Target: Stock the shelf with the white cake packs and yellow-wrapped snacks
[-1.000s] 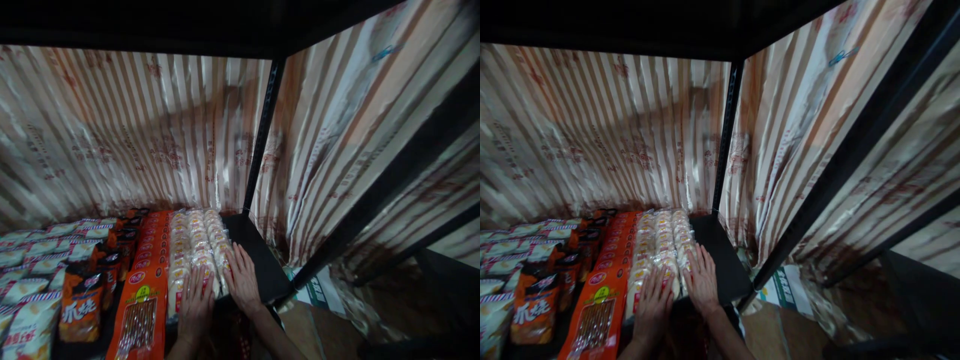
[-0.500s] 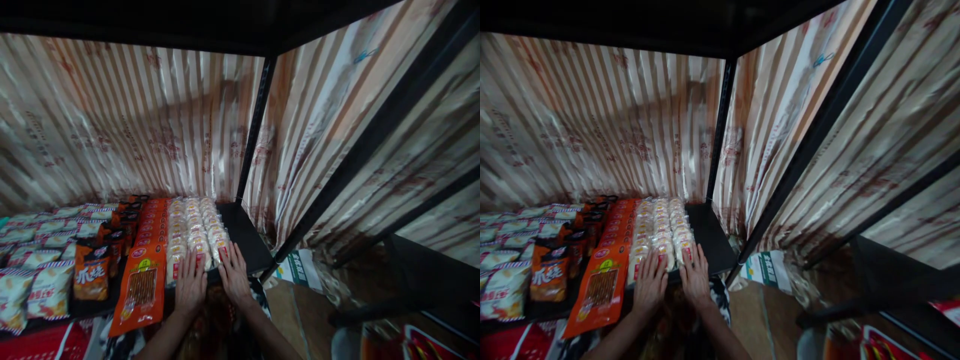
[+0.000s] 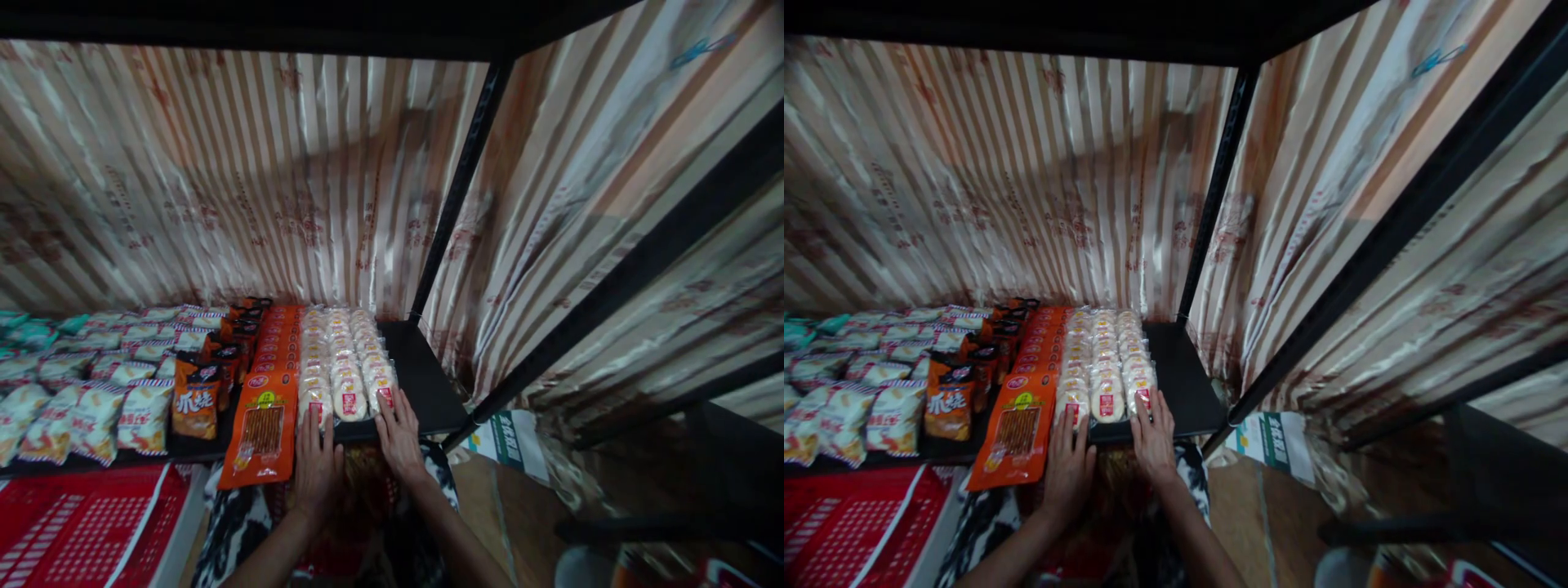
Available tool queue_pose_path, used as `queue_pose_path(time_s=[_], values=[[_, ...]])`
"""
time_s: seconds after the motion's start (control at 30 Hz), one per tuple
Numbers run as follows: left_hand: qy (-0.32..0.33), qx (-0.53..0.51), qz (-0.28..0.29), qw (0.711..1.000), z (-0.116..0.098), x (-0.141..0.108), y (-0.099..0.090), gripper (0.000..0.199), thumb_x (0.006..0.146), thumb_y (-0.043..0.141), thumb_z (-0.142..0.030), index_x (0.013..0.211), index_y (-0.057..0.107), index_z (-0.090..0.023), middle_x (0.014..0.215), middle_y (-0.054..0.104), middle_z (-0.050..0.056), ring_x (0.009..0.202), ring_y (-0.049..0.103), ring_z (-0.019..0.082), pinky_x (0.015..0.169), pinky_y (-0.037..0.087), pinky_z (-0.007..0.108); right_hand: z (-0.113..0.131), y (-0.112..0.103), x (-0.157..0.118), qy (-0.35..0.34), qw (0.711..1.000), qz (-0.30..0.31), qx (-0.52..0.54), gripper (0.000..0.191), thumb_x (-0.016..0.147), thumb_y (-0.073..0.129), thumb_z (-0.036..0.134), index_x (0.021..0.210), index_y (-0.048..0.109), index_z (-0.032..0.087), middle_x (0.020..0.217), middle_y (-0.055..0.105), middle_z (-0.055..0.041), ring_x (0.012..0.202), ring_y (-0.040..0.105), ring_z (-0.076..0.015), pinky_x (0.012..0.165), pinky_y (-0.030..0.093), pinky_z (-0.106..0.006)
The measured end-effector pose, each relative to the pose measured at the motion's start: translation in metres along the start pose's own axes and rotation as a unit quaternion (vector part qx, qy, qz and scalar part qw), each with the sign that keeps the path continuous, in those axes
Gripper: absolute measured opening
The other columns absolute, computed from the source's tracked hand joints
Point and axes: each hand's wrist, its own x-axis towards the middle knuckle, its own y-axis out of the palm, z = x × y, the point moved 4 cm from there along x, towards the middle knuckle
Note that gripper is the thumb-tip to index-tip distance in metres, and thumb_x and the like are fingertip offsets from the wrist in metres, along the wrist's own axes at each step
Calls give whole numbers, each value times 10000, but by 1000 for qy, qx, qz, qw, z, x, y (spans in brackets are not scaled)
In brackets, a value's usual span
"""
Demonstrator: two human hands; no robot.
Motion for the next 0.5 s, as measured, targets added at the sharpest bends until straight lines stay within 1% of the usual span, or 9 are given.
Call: queue_pose_path(time_s=[0.07, 0.17, 0.27, 0.37, 0.43, 0.5], values=[[-1, -10, 6, 1000, 1, 1, -1, 470, 839, 474, -163, 1304, 458, -100, 1398, 398, 208, 1353, 276, 316, 1038, 361, 504, 0, 1, 0, 3, 1000, 5, -4, 450, 935, 366, 264, 1383, 394, 243, 1505, 266, -96, 1370, 248, -287, 1002, 368, -475], [-24, -36, 8, 999, 2, 4, -7, 478, 820, 499, -165, 1295, 470, -124, 1401, 403, 183, 1357, 272, 306, 1050, 355, 493, 0, 3, 0, 4, 1000, 3, -5, 457, 933, 367, 264, 1389, 385, 244, 1508, 257, -97, 1368, 246, -294, 997, 366, -482], [-39, -54, 7, 998, 2, 9, -13, 473, 808, 492, -136, 1280, 481, -102, 1413, 381, 193, 1369, 237, 314, 1066, 335, 493, 0, 2, 0, 4, 1000, -1, -4, 473, 930, 371, 263, 1402, 360, 252, 1517, 236, -87, 1372, 228, -298, 997, 364, -484], [-41, -58, 5, 997, 3, 13, -14, 469, 811, 461, -110, 1279, 474, -99, 1416, 373, 192, 1378, 210, 319, 1064, 337, 500, 3, -3, 1, 4, 1000, -7, -7, 479, 924, 383, 261, 1402, 360, 264, 1526, 213, -79, 1379, 201, -314, 999, 350, -511], [-39, -58, 5, 998, 4, 13, -12, 471, 816, 445, -107, 1287, 459, -104, 1418, 367, 191, 1381, 196, 322, 1056, 346, 507, 9, -8, 1, -14, 1000, -5, -7, 473, 918, 392, 256, 1390, 381, 269, 1524, 219, -79, 1379, 199, -319, 1004, 338, -526], [-36, -58, 6, 998, 6, 12, -8, 483, 817, 436, -106, 1300, 437, -103, 1416, 365, 194, 1384, 186, 323, 1053, 349, 510, 19, -11, 2, -49, 999, 13, 1, 466, 912, 399, 248, 1378, 404, 261, 1512, 256, -80, 1379, 205, -304, 1012, 339, -508]])
